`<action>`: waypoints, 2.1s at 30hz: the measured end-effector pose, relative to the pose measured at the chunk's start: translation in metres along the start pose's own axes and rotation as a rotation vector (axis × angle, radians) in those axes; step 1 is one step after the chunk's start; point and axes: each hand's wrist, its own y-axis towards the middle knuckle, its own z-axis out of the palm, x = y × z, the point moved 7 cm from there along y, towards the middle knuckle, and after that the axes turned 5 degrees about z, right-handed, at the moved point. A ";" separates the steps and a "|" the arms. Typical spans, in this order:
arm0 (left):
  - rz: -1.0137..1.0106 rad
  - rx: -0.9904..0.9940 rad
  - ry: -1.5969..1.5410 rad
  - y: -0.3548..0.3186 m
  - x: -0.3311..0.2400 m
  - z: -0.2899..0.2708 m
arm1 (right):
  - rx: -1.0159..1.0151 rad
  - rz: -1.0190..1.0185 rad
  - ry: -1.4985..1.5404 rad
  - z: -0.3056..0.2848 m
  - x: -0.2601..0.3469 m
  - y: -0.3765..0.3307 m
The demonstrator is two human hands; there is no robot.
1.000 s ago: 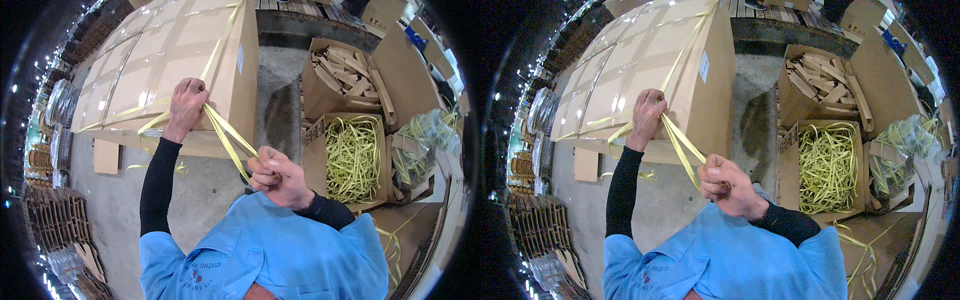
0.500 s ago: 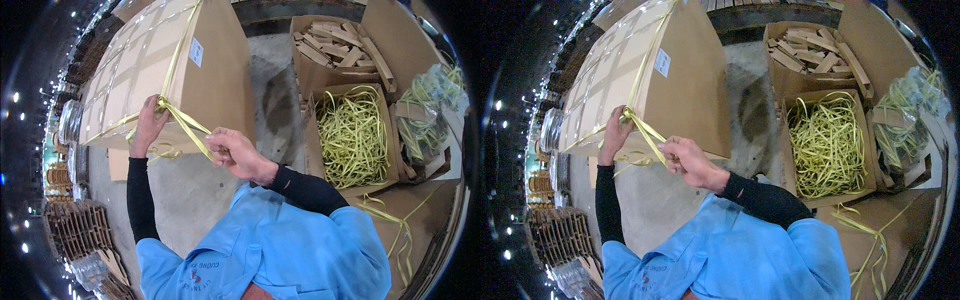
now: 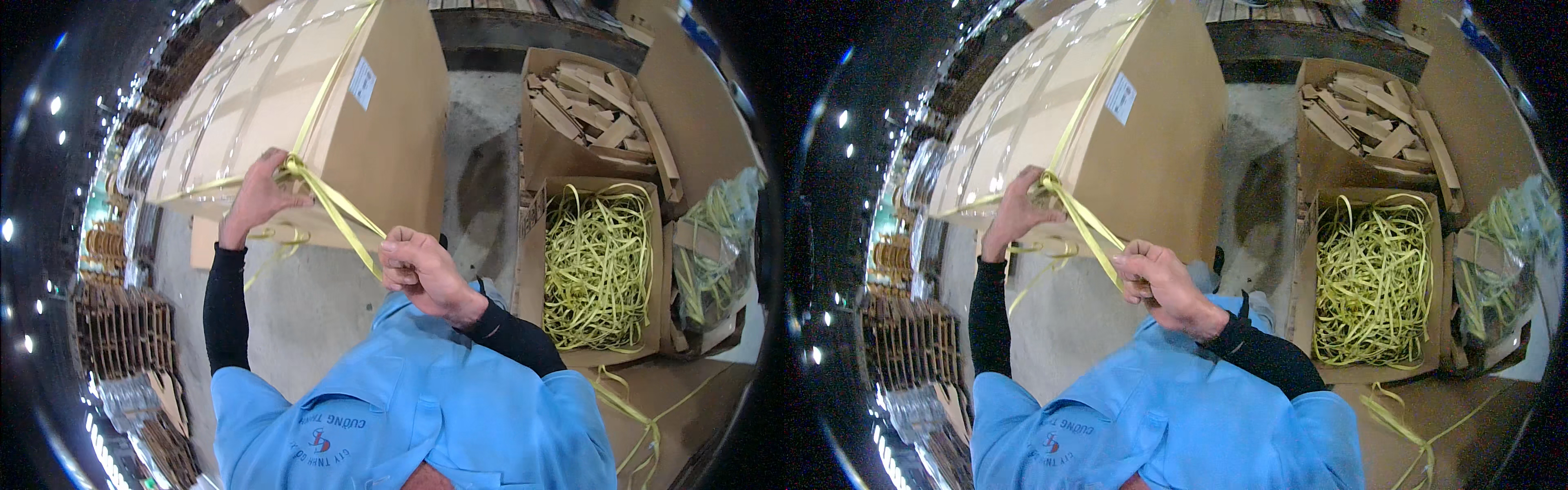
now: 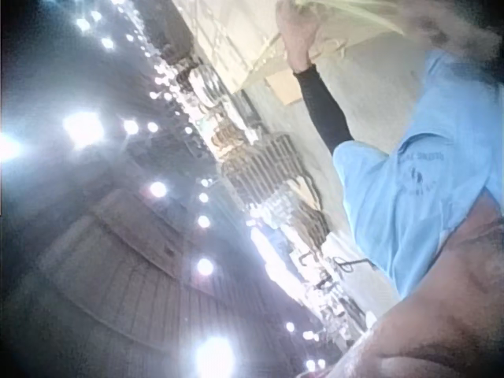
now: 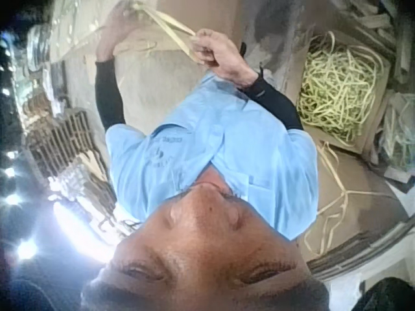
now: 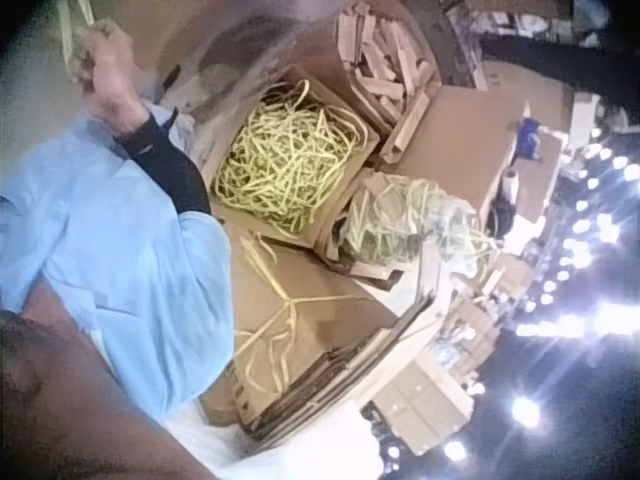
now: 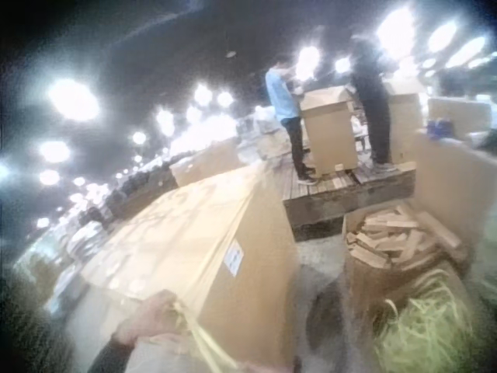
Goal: The person wraps yellow strapping bands around a large cardboard box, ties knots, and secures the package. They then write on a label and attach it to the box.
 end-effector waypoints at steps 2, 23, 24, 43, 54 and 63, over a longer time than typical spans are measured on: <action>-0.053 -0.028 0.002 -0.008 -0.002 0.002 | -0.010 0.011 -0.018 0.002 -0.005 -0.007; -0.120 -0.447 0.242 -0.070 -0.037 0.037 | 0.046 -0.093 -0.149 -0.001 -0.036 -0.073; -0.122 -0.458 0.267 -0.072 -0.038 0.038 | 0.057 -0.105 -0.152 -0.001 -0.037 -0.073; -0.117 -0.691 0.277 -0.096 -0.034 0.116 | -0.137 -0.118 -0.122 -0.052 -0.073 -0.081; -0.146 -0.667 0.065 -0.093 -0.027 0.100 | -0.062 -0.084 -0.157 -0.031 -0.050 -0.075; -0.030 -0.728 0.024 -0.107 -0.026 0.095 | -0.158 -0.107 -0.257 -0.035 -0.017 -0.075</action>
